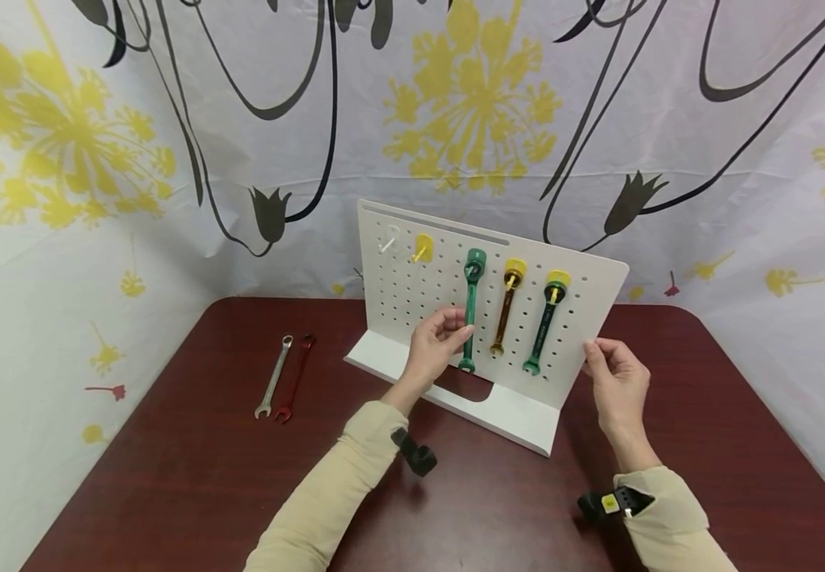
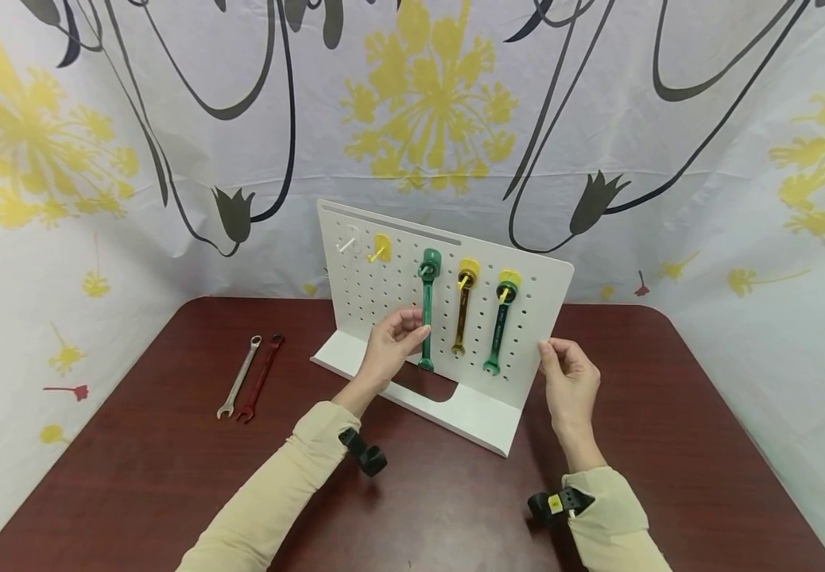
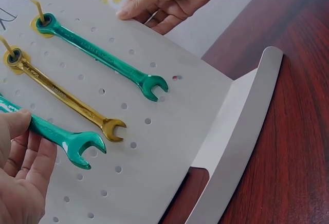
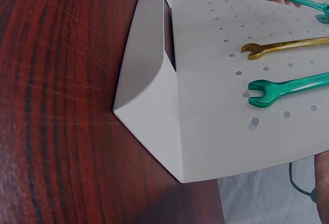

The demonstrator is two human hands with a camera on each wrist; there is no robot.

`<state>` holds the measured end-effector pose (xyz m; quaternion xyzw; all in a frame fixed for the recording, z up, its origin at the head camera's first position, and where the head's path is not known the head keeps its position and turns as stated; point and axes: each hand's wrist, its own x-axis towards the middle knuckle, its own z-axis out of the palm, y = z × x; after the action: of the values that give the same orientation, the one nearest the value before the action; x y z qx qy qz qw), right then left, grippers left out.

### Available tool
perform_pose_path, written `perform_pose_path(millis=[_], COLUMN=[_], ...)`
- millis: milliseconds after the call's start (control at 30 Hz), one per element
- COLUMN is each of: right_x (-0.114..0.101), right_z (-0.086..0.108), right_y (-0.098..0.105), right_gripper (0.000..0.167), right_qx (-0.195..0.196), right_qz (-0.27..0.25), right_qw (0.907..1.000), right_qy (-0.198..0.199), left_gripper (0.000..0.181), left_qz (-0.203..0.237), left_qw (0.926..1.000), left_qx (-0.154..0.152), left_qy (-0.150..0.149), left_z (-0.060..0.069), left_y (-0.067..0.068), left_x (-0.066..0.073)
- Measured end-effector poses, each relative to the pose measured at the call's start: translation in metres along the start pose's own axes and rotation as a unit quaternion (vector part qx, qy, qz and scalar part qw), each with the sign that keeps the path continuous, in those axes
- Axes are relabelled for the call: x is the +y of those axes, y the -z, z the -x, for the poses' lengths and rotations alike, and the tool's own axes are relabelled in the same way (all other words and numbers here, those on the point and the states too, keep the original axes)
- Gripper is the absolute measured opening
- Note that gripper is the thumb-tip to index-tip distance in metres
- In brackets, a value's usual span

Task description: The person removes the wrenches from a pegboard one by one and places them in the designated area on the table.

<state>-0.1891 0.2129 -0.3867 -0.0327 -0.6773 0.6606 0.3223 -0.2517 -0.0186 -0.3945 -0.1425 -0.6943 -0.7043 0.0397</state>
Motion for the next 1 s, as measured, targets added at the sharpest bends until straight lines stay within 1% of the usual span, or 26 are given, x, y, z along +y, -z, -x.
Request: perform_pose_path(millis=[300,467,567,733,1000], right_x=[-0.001,-0.001,-0.001,-0.001,-0.002], right_z=[0.001,0.001,0.000,0.001,0.002], right_y=[0.000,0.001,0.001,0.001,0.000], right_gripper=[0.007,0.007,0.008,0.008,0.007], right_qx=[-0.003,-0.002,-0.003,0.000,0.001], right_qz=[0.004,0.011,0.014,0.023,0.018], right_qw=[1.0000,0.9999,0.9999,0.9997,0.9998], right_qy=[-0.001,-0.001,0.004,0.009,0.001], left_gripper=[0.025,0.028,0.028,0.027,0.024], left_qz=[0.029,0.047,0.053,0.066,0.102], left_qw=[0.9995,0.9983,0.9976,0.9962,0.9914], left_qx=[-0.011,-0.024,-0.030,-0.040,-0.048], left_qy=[0.011,0.023,0.033,0.041,0.066], left_z=[0.007,0.010,0.013,0.018,0.026], left_y=[0.003,0.007,0.009,0.013,0.017], left_x=[0.002,0.003,0.006,0.011,0.023])
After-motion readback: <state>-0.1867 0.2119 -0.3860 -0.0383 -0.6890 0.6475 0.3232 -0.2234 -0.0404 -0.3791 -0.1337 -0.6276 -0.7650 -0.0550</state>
